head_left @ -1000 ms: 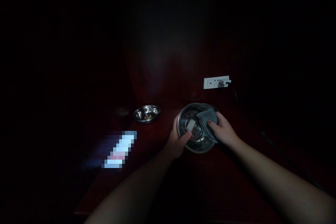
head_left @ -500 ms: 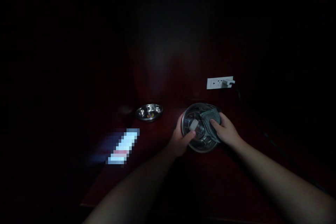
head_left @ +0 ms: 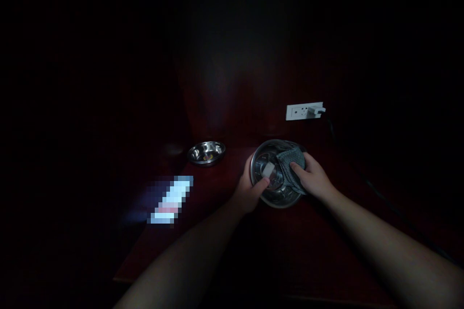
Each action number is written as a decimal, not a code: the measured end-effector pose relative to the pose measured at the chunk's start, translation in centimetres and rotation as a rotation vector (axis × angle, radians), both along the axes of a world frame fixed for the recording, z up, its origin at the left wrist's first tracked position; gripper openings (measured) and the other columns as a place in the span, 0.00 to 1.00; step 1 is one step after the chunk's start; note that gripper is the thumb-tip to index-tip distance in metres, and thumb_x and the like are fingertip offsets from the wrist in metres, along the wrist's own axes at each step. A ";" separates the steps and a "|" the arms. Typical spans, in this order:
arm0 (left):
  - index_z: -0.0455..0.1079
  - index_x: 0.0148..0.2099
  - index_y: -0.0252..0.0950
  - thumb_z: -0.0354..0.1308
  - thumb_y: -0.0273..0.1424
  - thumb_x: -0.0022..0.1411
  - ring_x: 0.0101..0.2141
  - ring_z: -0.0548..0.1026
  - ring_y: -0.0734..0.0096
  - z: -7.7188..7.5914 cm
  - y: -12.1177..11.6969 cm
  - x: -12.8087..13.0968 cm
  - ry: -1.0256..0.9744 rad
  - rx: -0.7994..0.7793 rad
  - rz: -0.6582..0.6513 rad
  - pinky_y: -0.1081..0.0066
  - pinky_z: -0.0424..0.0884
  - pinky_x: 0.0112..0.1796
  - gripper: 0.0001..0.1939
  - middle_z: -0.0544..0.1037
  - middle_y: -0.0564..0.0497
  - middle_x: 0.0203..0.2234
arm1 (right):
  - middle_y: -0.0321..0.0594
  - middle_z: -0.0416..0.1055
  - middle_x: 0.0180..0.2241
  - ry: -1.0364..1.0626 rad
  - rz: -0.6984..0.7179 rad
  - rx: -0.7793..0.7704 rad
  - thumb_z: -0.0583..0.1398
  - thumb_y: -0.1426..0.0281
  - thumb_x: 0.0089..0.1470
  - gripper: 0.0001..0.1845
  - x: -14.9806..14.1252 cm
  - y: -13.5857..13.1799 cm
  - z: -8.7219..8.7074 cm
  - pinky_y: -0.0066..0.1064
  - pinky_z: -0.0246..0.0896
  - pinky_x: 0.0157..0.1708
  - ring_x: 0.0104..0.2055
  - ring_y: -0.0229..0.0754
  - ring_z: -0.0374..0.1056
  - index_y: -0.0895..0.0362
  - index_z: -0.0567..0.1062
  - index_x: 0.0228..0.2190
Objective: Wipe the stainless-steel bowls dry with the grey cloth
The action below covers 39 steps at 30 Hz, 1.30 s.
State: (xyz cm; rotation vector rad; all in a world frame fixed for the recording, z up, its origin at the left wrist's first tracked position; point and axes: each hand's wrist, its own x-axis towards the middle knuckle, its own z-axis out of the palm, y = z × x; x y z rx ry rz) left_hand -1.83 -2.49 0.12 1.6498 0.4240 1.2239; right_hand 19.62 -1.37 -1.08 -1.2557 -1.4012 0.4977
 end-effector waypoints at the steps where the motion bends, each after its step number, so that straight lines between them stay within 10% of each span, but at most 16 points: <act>1: 0.46 0.63 0.38 0.56 0.33 0.57 0.56 0.62 0.55 0.0 0.0 0.0 0.001 -0.004 0.001 0.54 0.57 0.56 0.35 0.63 0.43 0.57 | 0.41 0.72 0.35 -0.001 0.001 -0.003 0.57 0.61 0.50 0.15 0.0 -0.1 0.1 0.37 0.67 0.35 0.34 0.44 0.69 0.54 0.67 0.39; 39: 0.48 0.62 0.38 0.57 0.31 0.56 0.54 0.64 0.56 0.0 0.1 0.0 0.009 0.007 0.025 0.54 0.58 0.55 0.34 0.65 0.43 0.55 | 0.35 0.66 0.28 -0.015 0.014 0.015 0.54 0.69 0.46 0.08 -0.1 -0.6 0.8 0.33 0.61 0.31 0.32 0.42 0.64 0.54 0.66 0.33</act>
